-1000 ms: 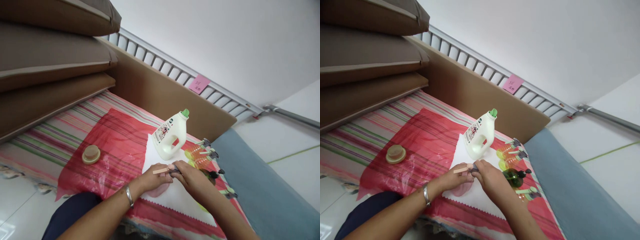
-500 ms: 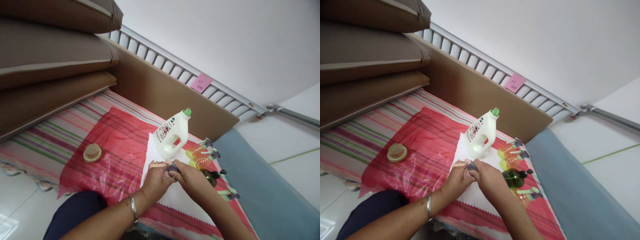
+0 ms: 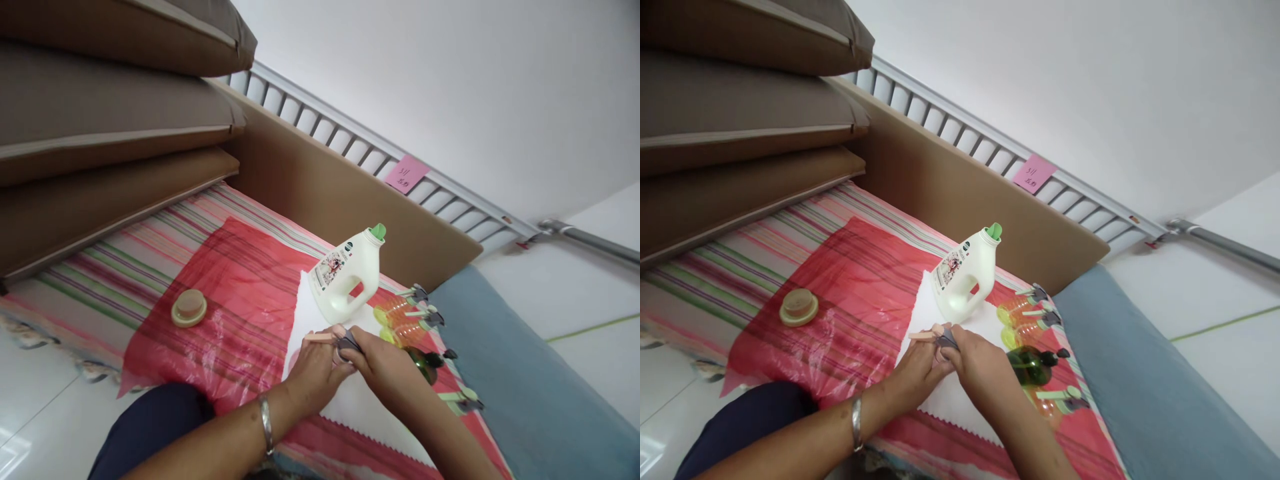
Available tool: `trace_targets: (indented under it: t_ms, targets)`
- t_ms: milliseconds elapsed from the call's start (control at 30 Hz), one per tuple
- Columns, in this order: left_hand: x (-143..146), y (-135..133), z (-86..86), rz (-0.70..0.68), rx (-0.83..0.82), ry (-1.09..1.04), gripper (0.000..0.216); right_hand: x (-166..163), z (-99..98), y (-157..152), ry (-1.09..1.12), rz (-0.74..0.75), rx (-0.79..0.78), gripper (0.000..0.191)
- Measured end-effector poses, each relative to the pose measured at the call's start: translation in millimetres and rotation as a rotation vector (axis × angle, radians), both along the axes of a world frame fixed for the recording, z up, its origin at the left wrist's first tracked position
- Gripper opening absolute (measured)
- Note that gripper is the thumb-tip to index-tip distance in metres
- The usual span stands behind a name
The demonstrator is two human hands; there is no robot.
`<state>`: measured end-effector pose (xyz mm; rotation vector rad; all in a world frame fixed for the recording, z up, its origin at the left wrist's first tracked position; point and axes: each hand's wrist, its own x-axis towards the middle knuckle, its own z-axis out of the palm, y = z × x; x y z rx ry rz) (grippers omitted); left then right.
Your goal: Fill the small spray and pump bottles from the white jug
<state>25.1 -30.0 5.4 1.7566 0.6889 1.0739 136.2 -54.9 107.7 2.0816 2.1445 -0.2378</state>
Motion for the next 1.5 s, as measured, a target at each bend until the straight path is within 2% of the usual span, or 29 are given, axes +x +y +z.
trace_targets:
  t_ms: [100,200,267,433,533,600,700,800,900,967,1067,1133,1233,1333,1400,1500]
  targets:
    - [0,1,-0.8,-0.049,0.006,0.041,0.015,2,-0.7,-1,0.014,-0.005,0.008,0.016]
    - [1,0,0.3,0.042,-0.049,0.055,0.011,1,-0.5,-2,-0.003,-0.003,0.009,0.016]
    - [0,-1,1.2,0.059,-0.039,0.053,0.016,0,0.0,-2,-0.011,0.001,0.004,0.014]
    - [-4,0,1.6,-0.090,0.050,0.074,0.020,-1,0.6,-3,-0.005,-0.001,0.013,0.013]
    - [-2,0,1.4,0.010,-0.017,0.079,0.012,-3,1.9,-4,-0.007,-0.019,0.012,0.013]
    - [0,-1,1.2,0.073,-0.049,0.064,0.015,-4,2.8,-4,-0.013,-0.019,0.014,0.013]
    - [0,-1,0.5,0.015,-0.022,0.055,0.022,-4,2.6,-4,-0.026,-0.009,0.009,0.013]
    - [-2,1,-0.7,-0.057,0.012,0.086,0.015,-3,1.6,-4,-0.014,-0.012,0.010,0.011]
    - [0,1,-2.1,0.025,-0.008,0.063,0.009,-5,3.1,-4,0.007,-0.013,0.012,0.011]
    - [1,0,-3.1,0.056,-0.021,0.035,0.017,-7,5.7,-5,0.023,-0.009,0.021,0.011]
    - [0,0,-4.0,-0.031,-0.012,0.025,0.030,-8,9.4,-7,0.064,0.001,0.052,0.009]
    - [0,1,-4.0,-0.072,-0.008,0.037,0.024,-8,10.8,-9,0.062,-0.006,0.070,0.008]
    - [3,3,-3.5,0.000,-0.035,0.015,0.015,-9,11.6,-11,0.041,-0.021,0.078,0.008]
    - [5,3,-4.1,0.049,-0.070,-0.057,0.021,-11,13.1,-12,0.058,-0.008,0.084,0.007]
    - [5,3,-5.1,0.004,-0.079,-0.082,0.024,-12,14.3,-12,0.068,-0.002,0.092,0.006]
    - [4,3,-6.0,-0.057,-0.082,-0.073,0.018,-13,15.0,-13,0.072,-0.015,0.092,0.008]
